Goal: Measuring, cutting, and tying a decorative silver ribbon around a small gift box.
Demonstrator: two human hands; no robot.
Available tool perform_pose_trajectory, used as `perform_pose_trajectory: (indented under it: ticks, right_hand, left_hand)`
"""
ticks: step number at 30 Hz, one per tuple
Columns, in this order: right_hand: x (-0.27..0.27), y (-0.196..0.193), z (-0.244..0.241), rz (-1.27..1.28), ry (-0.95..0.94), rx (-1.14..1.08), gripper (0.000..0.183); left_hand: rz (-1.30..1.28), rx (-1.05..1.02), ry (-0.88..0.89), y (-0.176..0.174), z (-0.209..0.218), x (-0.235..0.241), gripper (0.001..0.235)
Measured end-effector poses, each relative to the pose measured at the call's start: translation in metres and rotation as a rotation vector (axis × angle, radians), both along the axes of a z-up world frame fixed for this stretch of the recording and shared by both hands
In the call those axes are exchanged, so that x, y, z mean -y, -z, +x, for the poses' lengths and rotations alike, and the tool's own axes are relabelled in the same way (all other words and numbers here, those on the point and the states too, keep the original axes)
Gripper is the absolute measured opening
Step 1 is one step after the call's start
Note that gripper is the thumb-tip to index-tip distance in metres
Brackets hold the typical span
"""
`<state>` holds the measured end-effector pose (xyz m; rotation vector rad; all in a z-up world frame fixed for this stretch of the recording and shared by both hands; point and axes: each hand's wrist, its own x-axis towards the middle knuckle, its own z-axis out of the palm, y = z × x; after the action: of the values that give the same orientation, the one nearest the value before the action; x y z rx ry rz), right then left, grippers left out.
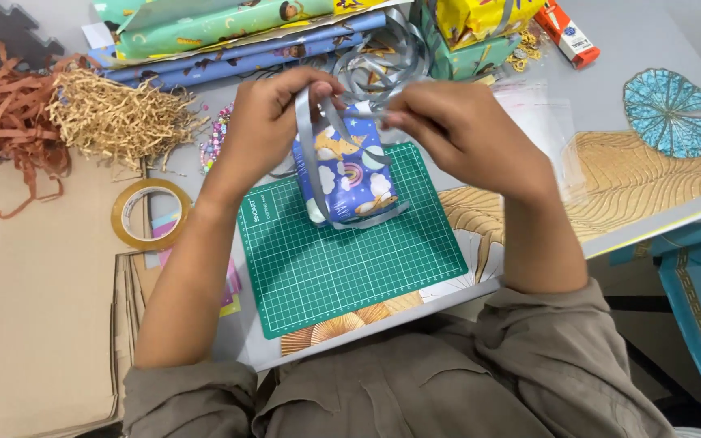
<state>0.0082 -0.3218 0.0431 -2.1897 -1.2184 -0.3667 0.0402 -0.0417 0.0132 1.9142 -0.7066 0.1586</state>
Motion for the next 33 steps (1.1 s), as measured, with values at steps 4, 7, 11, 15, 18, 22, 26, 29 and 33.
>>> perform_pose_trajectory:
  ticks: [4, 7, 11, 15, 18, 22, 26, 29, 33]
  right_hand:
    - [0.020, 0.003, -0.030, -0.060, -0.047, -0.093, 0.018]
    - [0.025, 0.009, -0.042, -0.123, 0.016, -0.089, 0.022]
    - [0.013, 0.018, -0.022, -0.013, 0.195, -0.107, 0.009]
    - [0.012, 0.033, 0.000, 0.258, -0.094, -0.501, 0.024]
    - [-0.001, 0.042, 0.031, 0.303, -0.089, -0.562, 0.036]
    - [-0.011, 0.105, 0.088, 0.069, 0.192, -0.543, 0.079]
    - [-0.022, 0.113, 0.074, 0.060, 0.239, -0.843, 0.090]
    - [-0.023, 0.109, 0.057, 0.111, 0.193, -0.879, 0.084]
    - [-0.019, 0.097, 0.039, 0.112, 0.207, -0.915, 0.085]
  left_hand:
    - [-0.104, -0.113, -0.047, 0.013, 0.020, -0.013, 0.023]
    - [-0.200, -0.169, 0.046, 0.029, 0.025, -0.018, 0.027]
    - [-0.121, -0.244, 0.185, 0.024, -0.016, -0.013, 0.029]
    - [0.031, -0.368, 0.388, 0.043, -0.038, -0.011, 0.037]
    - [0.120, -0.256, 0.374, 0.033, -0.065, -0.012, 0.035]
    - [0.102, -0.124, 0.295, 0.018, -0.086, -0.006, 0.033]
    - [0.063, -0.032, 0.267, 0.031, -0.092, -0.015, 0.022]
    - [0.131, -0.070, 0.356, 0.033, -0.114, -0.015, 0.019]
    - [0.493, 0.125, 0.355, 0.032, -0.132, -0.020, 0.018]
